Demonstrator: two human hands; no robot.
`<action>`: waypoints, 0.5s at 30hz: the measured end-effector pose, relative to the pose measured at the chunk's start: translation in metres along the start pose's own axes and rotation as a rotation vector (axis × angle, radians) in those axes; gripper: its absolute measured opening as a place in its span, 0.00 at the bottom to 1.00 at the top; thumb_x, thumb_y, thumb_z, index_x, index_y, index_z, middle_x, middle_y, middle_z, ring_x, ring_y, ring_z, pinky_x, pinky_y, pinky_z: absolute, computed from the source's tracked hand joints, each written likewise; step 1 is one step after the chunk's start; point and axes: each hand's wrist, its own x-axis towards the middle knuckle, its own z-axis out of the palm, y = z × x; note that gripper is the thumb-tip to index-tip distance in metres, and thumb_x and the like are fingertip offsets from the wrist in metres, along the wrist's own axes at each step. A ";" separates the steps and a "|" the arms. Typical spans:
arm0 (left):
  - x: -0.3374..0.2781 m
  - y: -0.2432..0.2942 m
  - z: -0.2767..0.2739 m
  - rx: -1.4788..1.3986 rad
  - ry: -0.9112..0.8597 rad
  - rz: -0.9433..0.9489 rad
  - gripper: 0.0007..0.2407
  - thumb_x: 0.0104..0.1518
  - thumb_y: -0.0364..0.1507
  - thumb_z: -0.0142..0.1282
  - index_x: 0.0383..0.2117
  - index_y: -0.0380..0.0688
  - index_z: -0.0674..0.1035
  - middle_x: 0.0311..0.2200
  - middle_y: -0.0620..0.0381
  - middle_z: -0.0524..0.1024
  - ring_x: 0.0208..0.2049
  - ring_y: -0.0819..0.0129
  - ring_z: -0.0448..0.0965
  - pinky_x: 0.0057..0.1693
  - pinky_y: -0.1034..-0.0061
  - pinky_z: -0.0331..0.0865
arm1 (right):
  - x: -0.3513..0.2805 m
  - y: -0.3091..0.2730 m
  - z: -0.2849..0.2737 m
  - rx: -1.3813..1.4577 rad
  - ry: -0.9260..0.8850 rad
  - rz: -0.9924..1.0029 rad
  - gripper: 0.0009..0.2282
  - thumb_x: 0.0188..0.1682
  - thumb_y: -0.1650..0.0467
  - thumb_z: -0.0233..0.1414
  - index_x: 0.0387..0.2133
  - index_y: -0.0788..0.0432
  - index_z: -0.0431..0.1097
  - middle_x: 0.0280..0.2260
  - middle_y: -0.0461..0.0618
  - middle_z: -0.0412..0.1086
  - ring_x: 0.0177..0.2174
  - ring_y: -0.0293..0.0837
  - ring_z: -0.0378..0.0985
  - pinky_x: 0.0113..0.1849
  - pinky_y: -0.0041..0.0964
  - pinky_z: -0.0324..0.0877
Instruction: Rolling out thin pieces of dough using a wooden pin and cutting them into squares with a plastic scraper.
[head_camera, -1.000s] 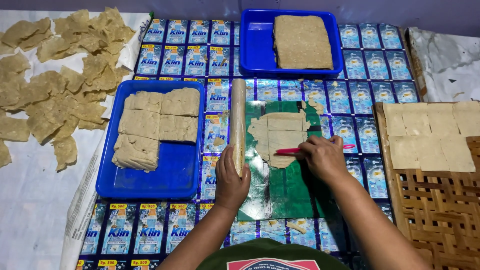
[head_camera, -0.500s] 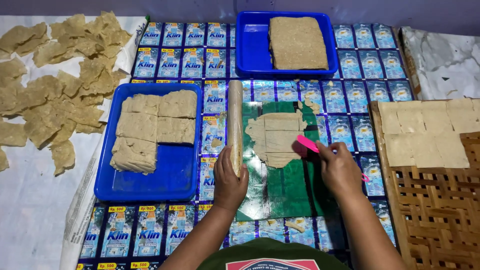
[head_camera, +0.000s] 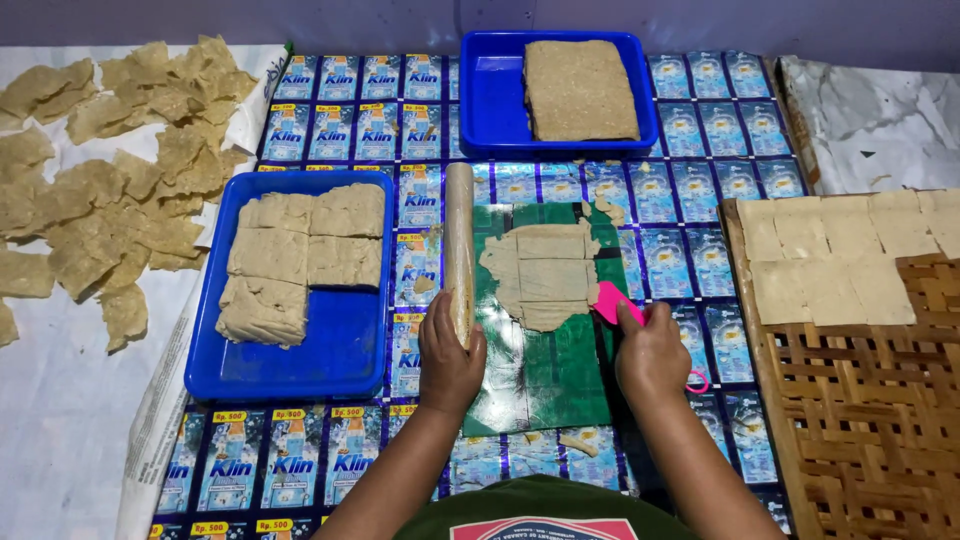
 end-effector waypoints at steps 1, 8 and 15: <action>0.000 0.001 0.000 0.001 0.004 -0.001 0.23 0.61 0.31 0.52 0.61 0.35 0.64 0.58 0.36 0.65 0.58 0.39 0.69 0.61 0.50 0.65 | 0.006 -0.002 -0.004 0.000 0.002 -0.005 0.19 0.52 0.72 0.47 0.56 0.42 0.73 0.49 0.55 0.62 0.47 0.64 0.74 0.44 0.55 0.77; 0.000 0.002 0.000 -0.010 0.018 -0.026 0.23 0.60 0.31 0.52 0.61 0.36 0.64 0.59 0.38 0.65 0.59 0.41 0.69 0.61 0.51 0.65 | 0.083 0.036 0.025 0.229 -0.071 0.124 0.16 0.53 0.66 0.49 0.52 0.38 0.75 0.43 0.54 0.70 0.40 0.67 0.80 0.39 0.62 0.76; -0.002 -0.001 0.005 0.005 0.066 0.010 0.24 0.59 0.32 0.53 0.61 0.36 0.65 0.58 0.39 0.66 0.58 0.42 0.70 0.60 0.53 0.67 | 0.052 0.020 0.000 0.366 0.041 0.023 0.11 0.52 0.68 0.52 0.45 0.56 0.74 0.40 0.60 0.70 0.42 0.68 0.78 0.43 0.58 0.75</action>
